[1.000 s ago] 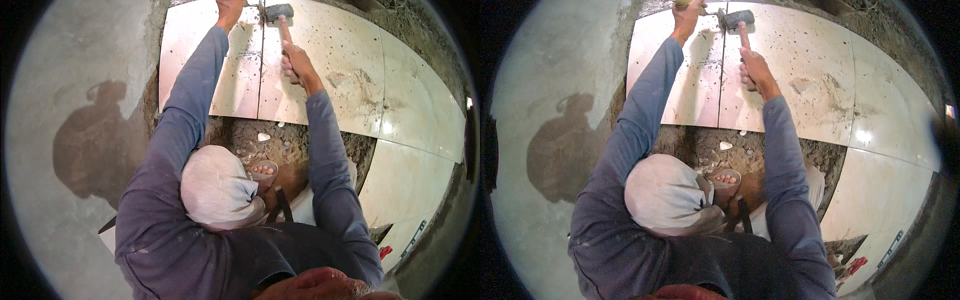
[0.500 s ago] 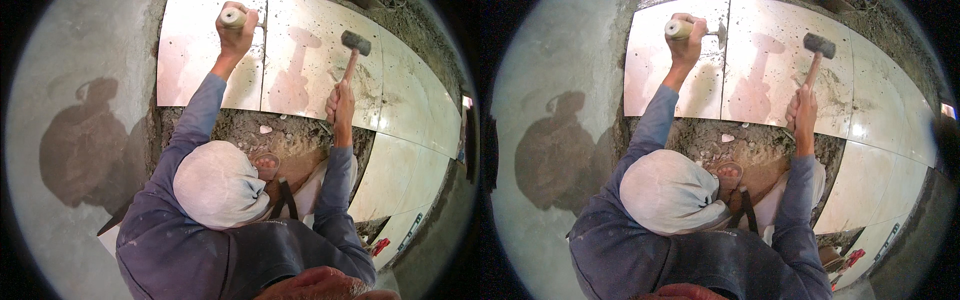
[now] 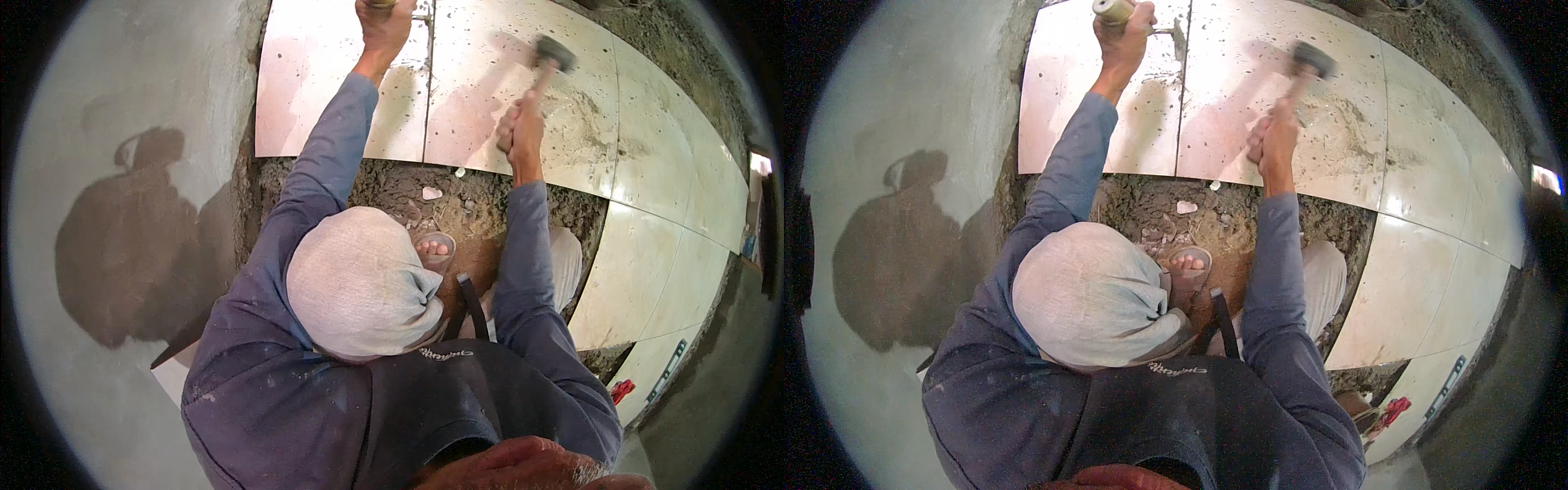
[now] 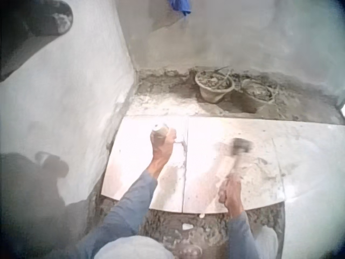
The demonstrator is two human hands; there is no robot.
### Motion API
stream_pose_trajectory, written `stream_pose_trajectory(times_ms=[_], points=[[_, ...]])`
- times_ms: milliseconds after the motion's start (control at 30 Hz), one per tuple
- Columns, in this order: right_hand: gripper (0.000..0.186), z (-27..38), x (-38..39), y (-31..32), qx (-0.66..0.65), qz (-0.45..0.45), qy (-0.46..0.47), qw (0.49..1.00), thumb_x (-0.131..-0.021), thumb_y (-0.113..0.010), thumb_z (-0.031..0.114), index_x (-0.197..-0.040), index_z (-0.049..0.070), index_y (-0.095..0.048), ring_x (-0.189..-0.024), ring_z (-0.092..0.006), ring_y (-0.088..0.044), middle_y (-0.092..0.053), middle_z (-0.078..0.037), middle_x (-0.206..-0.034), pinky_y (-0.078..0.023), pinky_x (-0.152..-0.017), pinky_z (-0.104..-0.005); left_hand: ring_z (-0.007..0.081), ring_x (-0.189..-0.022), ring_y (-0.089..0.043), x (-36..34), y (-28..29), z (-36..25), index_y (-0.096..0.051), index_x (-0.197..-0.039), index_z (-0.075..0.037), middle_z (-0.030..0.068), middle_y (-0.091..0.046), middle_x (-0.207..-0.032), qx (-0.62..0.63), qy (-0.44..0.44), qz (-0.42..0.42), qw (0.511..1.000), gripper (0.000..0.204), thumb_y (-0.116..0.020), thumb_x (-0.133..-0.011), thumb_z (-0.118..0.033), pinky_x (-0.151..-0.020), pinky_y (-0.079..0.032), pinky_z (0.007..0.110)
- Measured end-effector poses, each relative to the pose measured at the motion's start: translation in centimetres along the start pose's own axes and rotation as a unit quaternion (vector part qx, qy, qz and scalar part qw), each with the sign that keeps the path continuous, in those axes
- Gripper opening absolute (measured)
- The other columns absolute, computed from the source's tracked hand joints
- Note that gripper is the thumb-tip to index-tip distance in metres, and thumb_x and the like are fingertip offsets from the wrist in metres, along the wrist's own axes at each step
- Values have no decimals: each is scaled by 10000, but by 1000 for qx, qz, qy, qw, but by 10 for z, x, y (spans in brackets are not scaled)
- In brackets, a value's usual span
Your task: The person applies mortar and positions floor tiles, tapping them into place using a rubber mallet and wiping the surfaces with a cloth.
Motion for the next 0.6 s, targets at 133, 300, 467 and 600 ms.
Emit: stream_pose_trajectory(times_ms=[133, 300, 467, 600], points=[[283, -68, -37, -21, 61, 57, 75, 994, -1050, -513, 361, -936, 108, -458, -444, -76, -402, -435, 43, -643, -348, -347, -257, 160, -535, -559, 0, -32, -10, -592, -696, -40, 40, -582, -597, 48, -47, -34, 997, 209, -610, -879, -139, -521, -444, 359], [366, -25, -11, -33, 154, 171, -73, 970, -1016, -588, 426, -900, 109, -444, -436, -58, -379, -425, 34, -656, -348, -347, -255, 154, -508, -542, 11, 1, -14, -574, -637, -40, 45, -543, -542, 40, 39, -35, 998, 237, -609, -849, -139, -499, -421, 350], [288, -8, -1, -32, -55, 7, 13, 998, -1051, -546, 374, -935, 129, -446, -469, -58, -386, -438, 38, -660, -330, -373, -236, 153, -510, -543, 7, -1, 4, -574, -627, -45, 42, -557, -547, 38, 41, -37, 998, 240, -603, -849, -131, -502, -421, 357], [311, -56, 0, -36, 159, 141, -1, 977, -1044, -566, 383, -1026, 84, -481, -494, -70, -401, -433, 43, -668, -356, -402, -225, 172, -508, -557, 11, -24, -2, -575, -607, -47, 54, -574, -544, 74, 34, -28, 996, 262, -603, -848, -145, -513, -429, 370]])
Point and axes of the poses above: each hand's wrist, its own x-axis away from the middle knuckle, its own y-axis out of the back of the hand, z = x × y, the point moved 3 cm from there along -x, towards the middle knuckle
